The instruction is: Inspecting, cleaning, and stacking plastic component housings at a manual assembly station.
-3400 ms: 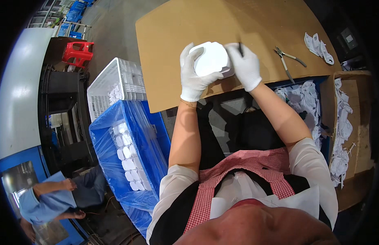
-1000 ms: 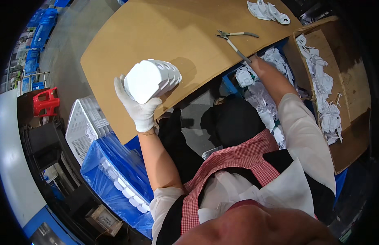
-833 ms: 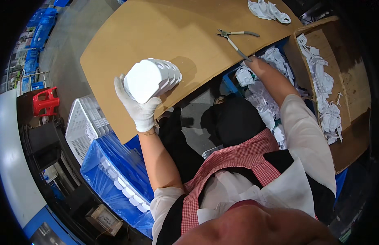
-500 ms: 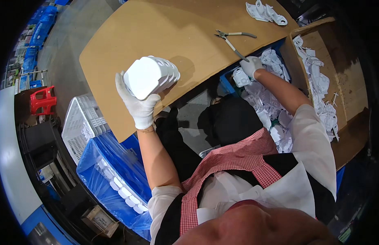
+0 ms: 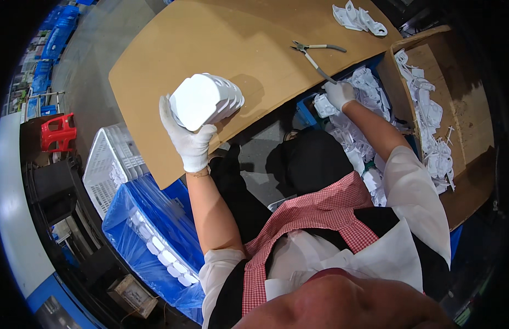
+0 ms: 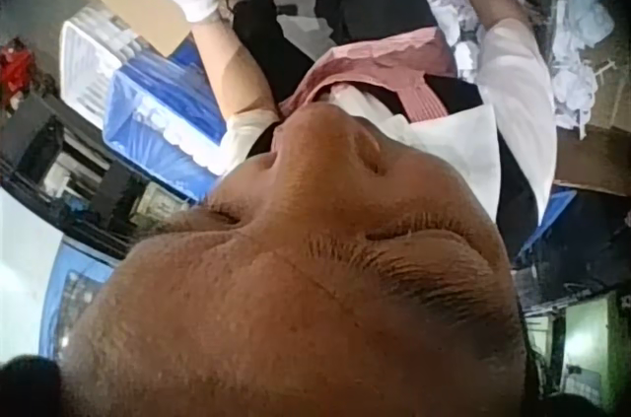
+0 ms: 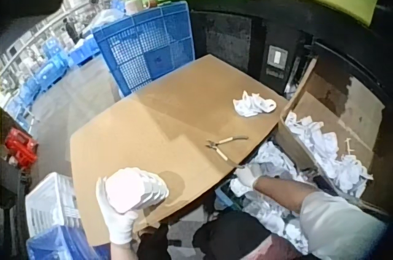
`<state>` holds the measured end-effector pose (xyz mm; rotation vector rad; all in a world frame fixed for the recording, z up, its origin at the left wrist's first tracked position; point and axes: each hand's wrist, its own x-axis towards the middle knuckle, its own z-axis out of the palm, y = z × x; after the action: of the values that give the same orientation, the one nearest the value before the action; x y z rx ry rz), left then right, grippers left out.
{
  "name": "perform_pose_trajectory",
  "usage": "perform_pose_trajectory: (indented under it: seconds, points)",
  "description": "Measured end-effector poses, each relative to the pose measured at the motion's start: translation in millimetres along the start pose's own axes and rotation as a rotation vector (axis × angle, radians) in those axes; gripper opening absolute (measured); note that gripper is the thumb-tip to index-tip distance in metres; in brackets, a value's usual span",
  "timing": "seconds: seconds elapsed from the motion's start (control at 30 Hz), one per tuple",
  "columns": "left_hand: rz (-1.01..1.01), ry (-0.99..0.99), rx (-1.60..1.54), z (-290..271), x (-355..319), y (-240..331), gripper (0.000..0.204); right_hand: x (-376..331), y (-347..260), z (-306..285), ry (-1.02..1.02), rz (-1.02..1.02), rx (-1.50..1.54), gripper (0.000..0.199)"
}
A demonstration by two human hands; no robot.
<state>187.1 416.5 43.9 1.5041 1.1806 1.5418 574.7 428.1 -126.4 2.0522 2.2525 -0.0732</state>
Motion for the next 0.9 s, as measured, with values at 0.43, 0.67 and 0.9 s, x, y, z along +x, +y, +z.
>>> perform_pose_trajectory:
  seconds: [0.43,0.67,0.9]
  points:
    - [0.013,-0.009,-0.007,-1,0,-3,0.126,-8,-22,12,0.090,0.359,0.256,0.019]
    - [-0.008,0.002,0.013,-1,0,-1,0.128,-17,-20,1,-0.031,0.349,0.234,0.023]
    - [0.001,0.003,0.052,-3,0,-2,0.129,-25,-17,-9,0.035,0.242,0.222,0.015]
